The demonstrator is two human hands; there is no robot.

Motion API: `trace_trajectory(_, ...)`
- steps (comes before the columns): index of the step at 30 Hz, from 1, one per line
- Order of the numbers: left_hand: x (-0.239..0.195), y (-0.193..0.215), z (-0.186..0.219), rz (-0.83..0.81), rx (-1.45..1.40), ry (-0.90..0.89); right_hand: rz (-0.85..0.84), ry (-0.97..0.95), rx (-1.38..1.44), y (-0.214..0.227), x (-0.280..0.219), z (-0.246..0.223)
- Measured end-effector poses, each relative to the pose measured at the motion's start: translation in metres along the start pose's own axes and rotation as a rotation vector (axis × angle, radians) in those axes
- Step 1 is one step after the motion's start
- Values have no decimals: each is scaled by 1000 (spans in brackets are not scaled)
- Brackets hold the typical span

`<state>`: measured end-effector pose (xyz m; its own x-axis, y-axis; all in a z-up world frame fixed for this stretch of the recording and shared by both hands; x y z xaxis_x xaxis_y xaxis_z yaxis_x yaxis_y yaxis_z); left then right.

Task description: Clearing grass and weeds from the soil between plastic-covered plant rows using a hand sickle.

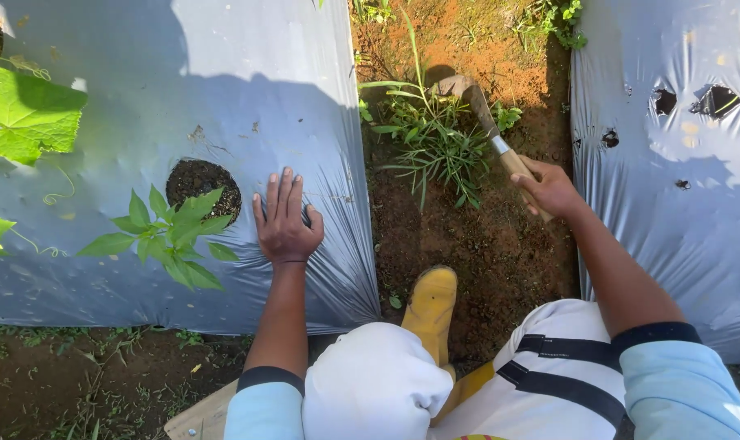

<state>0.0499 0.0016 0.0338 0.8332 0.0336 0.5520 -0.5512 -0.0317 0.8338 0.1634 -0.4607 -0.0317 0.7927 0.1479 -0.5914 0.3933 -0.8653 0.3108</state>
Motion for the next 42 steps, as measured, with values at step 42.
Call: trace_trajectory(42,-6,-4,1,-29,10,-4,-198,-27,179,-84,-2,-28)
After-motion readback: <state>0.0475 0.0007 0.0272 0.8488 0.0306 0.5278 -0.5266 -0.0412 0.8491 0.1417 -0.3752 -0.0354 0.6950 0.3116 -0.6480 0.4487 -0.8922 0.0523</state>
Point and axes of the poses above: each hand's wrist, its own x-axis towards the middle knuckle, its own y-axis out of the back of the hand, z = x × y, the point moved 6 cm from there along x, towards the middle knuckle, and after that the axes turned 1 degree about x, right-handed, at the moved point
